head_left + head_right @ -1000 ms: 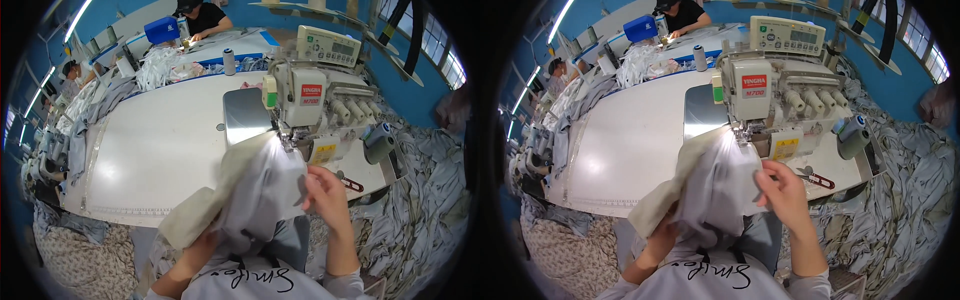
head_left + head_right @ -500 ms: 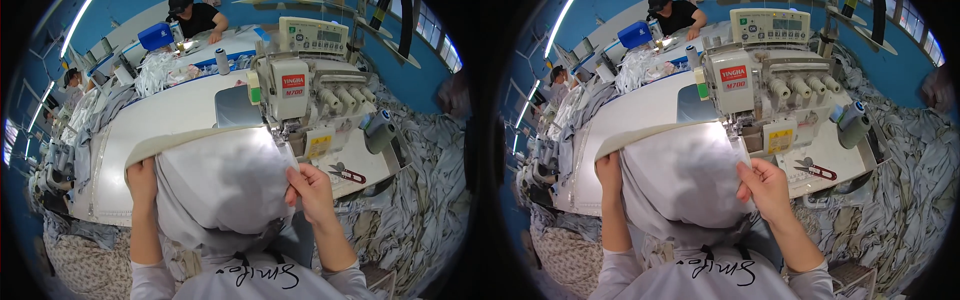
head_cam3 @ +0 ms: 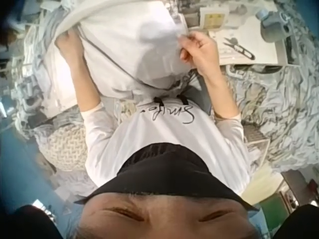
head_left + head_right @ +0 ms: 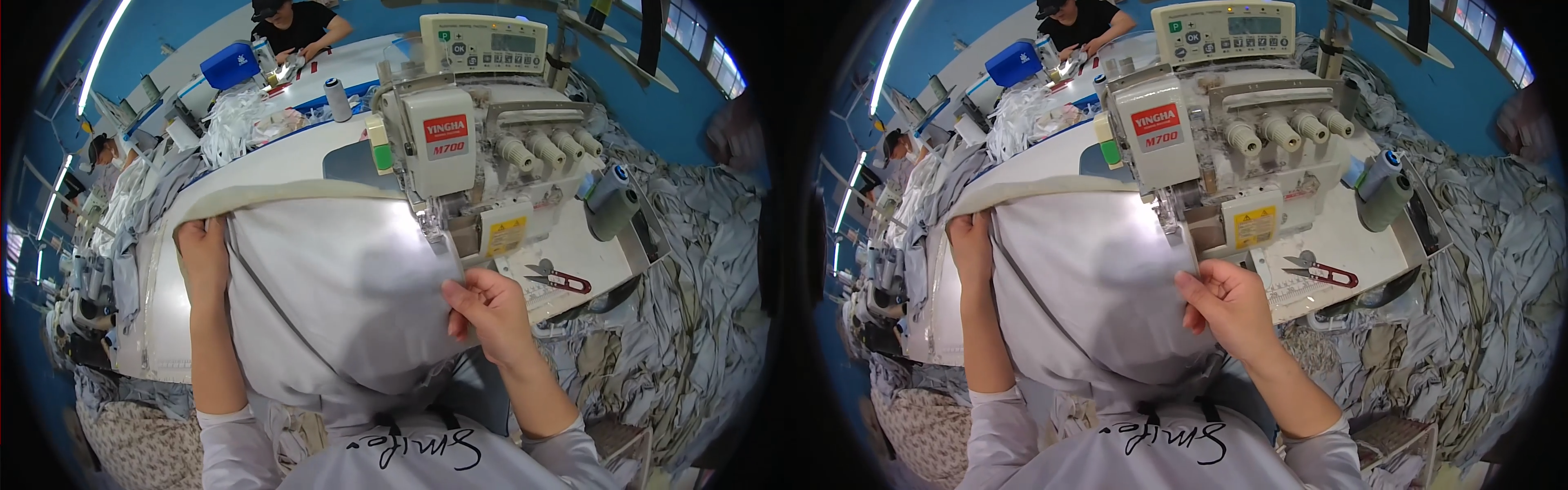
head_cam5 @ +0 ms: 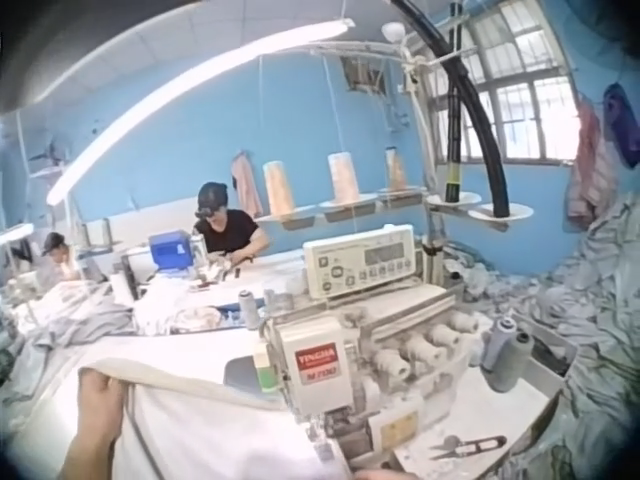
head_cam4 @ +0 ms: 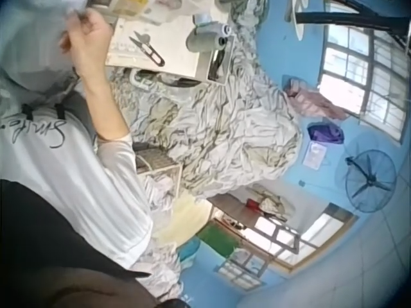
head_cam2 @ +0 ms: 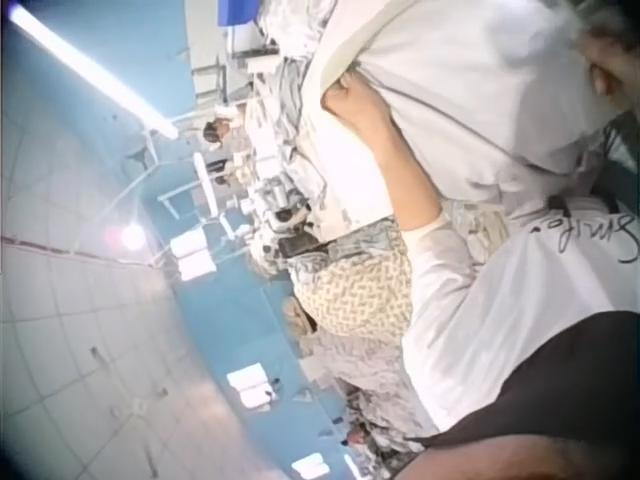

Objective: Sewing white fabric pieces together using an industrial overlock machine.

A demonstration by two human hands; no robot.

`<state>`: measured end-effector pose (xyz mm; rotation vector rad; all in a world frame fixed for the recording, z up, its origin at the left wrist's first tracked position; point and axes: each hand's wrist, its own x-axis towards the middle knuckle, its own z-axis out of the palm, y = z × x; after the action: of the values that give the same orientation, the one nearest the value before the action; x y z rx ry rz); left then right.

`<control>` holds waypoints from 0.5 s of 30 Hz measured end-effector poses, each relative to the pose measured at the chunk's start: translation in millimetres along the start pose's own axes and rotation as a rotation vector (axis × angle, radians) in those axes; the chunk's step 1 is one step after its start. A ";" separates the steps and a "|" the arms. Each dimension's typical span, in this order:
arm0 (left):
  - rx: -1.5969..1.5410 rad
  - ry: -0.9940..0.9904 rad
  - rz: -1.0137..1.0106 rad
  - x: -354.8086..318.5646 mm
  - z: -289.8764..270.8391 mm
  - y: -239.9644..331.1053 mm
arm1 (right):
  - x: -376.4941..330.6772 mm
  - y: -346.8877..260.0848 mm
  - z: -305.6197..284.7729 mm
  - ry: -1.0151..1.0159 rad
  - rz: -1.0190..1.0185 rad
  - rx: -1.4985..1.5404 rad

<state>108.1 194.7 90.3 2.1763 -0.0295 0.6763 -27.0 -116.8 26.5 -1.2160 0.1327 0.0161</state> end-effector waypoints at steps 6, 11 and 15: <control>-0.174 0.009 0.081 30.2 12.1 5.0 | 3.2 0.9 -0.5 0.001 0.020 0.011; -0.045 0.030 0.206 67.9 9.7 19.8 | 0.2 -1.6 -1.4 -0.026 0.001 0.023; -0.056 0.069 0.273 100.9 19.9 32.1 | 2.8 -1.9 -0.8 0.004 -0.006 0.024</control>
<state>195.6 179.9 151.6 2.1128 -0.3104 0.8930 -24.2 -118.4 27.7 -1.1925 0.1324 0.0072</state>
